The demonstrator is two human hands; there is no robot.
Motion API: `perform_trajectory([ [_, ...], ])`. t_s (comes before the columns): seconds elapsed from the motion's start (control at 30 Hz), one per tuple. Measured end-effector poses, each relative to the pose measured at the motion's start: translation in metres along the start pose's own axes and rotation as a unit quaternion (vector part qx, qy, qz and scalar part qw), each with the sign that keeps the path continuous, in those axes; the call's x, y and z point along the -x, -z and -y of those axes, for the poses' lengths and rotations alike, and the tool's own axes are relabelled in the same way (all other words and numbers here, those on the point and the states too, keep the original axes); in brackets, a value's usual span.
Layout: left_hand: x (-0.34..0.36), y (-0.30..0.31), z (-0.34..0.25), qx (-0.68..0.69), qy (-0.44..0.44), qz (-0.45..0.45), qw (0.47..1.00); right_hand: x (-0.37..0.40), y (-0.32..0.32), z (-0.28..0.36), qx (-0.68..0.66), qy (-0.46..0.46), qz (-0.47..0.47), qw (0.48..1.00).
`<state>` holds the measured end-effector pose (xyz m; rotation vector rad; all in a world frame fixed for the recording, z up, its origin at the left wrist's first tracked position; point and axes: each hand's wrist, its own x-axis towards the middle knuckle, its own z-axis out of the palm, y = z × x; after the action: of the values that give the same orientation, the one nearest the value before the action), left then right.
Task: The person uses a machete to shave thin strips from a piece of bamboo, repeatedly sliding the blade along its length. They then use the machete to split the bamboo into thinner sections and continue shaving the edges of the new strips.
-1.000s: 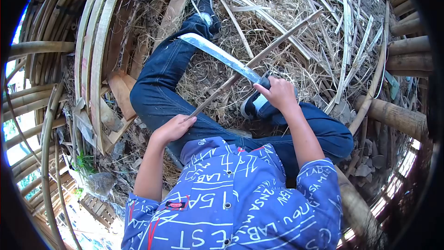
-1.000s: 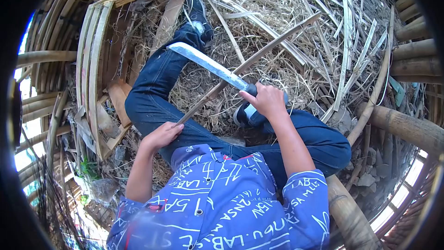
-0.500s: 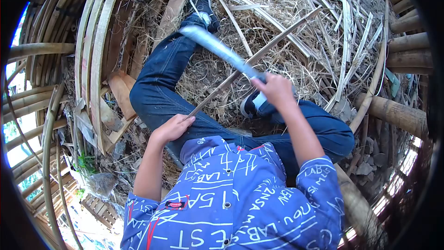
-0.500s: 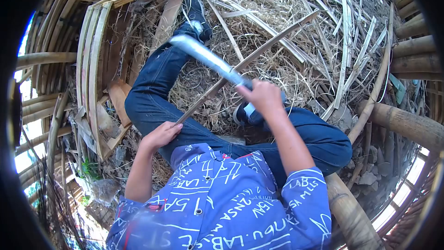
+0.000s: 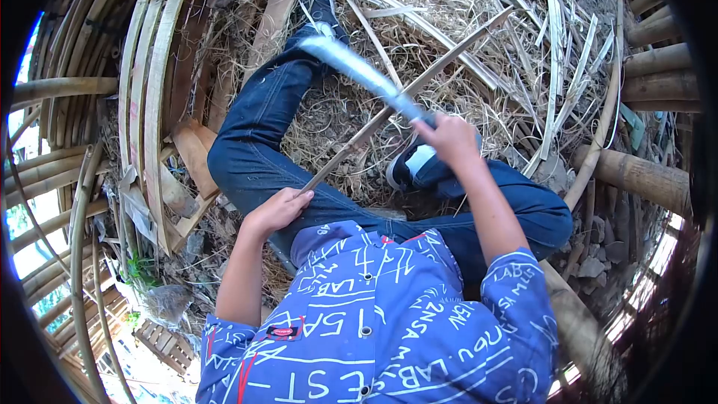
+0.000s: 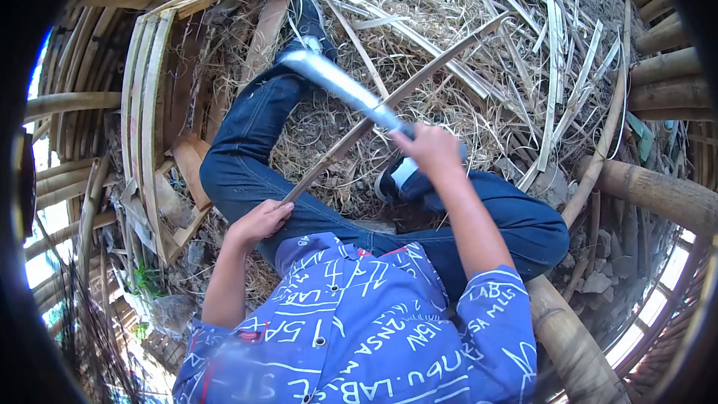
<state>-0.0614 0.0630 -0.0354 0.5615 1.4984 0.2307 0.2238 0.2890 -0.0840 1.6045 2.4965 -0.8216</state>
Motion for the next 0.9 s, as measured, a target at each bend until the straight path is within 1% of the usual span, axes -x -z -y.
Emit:
perform_trajectory([
  [0.03,-0.005,0.001,0.001,0.0,-0.002,-0.002,1.0,-0.008,0.004,-0.013,0.026,-0.006,-0.007,1.0],
  [0.07,-0.012,0.001,0.004,-0.02,-0.024,-0.005,0.999,-0.013,0.006,-0.019,0.051,-0.011,-0.013,0.999],
  [0.1,-0.016,0.0,0.001,-0.041,-0.047,-0.008,0.998,-0.012,0.016,-0.014,0.042,-0.006,-0.015,0.999],
  [0.13,-0.014,0.002,-0.003,-0.04,-0.052,-0.008,0.998,-0.013,0.015,-0.011,0.046,-0.005,-0.019,0.999],
  [0.2,-0.008,0.009,-0.012,0.059,0.091,0.031,0.994,-0.013,0.003,-0.004,0.045,-0.002,-0.041,0.998],
  [0.23,-0.008,0.007,-0.011,0.057,0.093,0.031,0.994,-0.009,-0.003,-0.001,-0.003,-0.006,-0.041,0.999],
  [0.27,-0.006,0.004,-0.009,0.029,0.056,0.023,0.998,-0.006,-0.005,0.0,-0.007,-0.006,-0.04,0.999],
  [0.3,-0.003,0.002,-0.007,-0.001,0.022,0.014,1.0,-0.002,-0.004,0.004,0.016,0.005,-0.023,1.0],
  [0.33,-0.001,0.002,-0.006,-0.003,0.027,0.012,1.0,0.0,-0.003,0.007,0.039,0.016,-0.007,0.999],
  [0.37,0.001,0.0,-0.006,0.0,0.009,0.004,1.0,-0.002,0.002,0.001,0.041,0.018,-0.005,0.999],
  [0.4,0.003,-0.002,-0.005,0.003,-0.009,0.0,1.0,-0.005,0.015,-0.002,0.038,-0.006,-0.012,0.999],
  [0.43,0.0,-0.003,-0.004,0.002,-0.009,0.003,1.0,-0.012,0.014,-0.016,0.037,-0.008,-0.02,0.999],
  [0.47,-0.007,-0.002,-0.003,-0.024,-0.034,-0.006,0.999,-0.018,0.013,-0.026,0.036,-0.007,-0.033,0.999],
  [0.5,-0.011,-0.002,-0.003,-0.048,-0.058,-0.017,0.997,-0.02,0.014,-0.024,0.039,-0.013,-0.026,0.999],
  [0.53,-0.009,-0.002,-0.006,-0.047,-0.063,-0.018,0.997,-0.019,0.012,-0.018,0.043,-0.012,-0.029,0.999],
  [0.6,-0.005,0.004,-0.012,0.041,0.062,0.01,0.997,-0.014,0.001,-0.009,0.021,-0.032,-0.039,0.998],
  [0.63,-0.005,0.005,-0.005,0.035,0.037,0.029,0.998,-0.009,-0.005,-0.008,-0.029,-0.035,-0.042,0.998],
  [0.67,-0.004,0.003,-0.003,0.034,0.041,0.027,0.998,-0.004,-0.008,-0.008,-0.033,-0.035,-0.04,0.998],
  [0.73,0.003,-0.004,-0.012,0.003,0.005,-0.007,1.0,0.007,-0.005,-0.009,0.006,-0.015,-0.017,1.0],
  [0.77,0.001,-0.003,-0.004,0.001,0.009,-0.006,1.0,0.005,0.001,-0.018,0.025,-0.01,-0.005,1.0],
  [0.8,-0.005,-0.003,0.008,-0.016,-0.03,-0.008,0.999,0.001,0.002,-0.033,0.049,-0.025,-0.034,0.998],
  [0.83,-0.008,-0.005,0.008,-0.033,-0.073,-0.012,0.997,-0.004,0.008,-0.042,0.054,-0.019,-0.036,0.998],
  [0.87,-0.009,-0.004,0.004,-0.033,-0.077,-0.011,0.996,-0.007,0.015,-0.047,0.06,-0.011,-0.04,0.997],
  [0.9,-0.004,-0.005,-0.011,-0.012,-0.041,-0.012,0.999,-0.009,0.018,-0.042,0.056,-0.008,-0.053,0.997],
])
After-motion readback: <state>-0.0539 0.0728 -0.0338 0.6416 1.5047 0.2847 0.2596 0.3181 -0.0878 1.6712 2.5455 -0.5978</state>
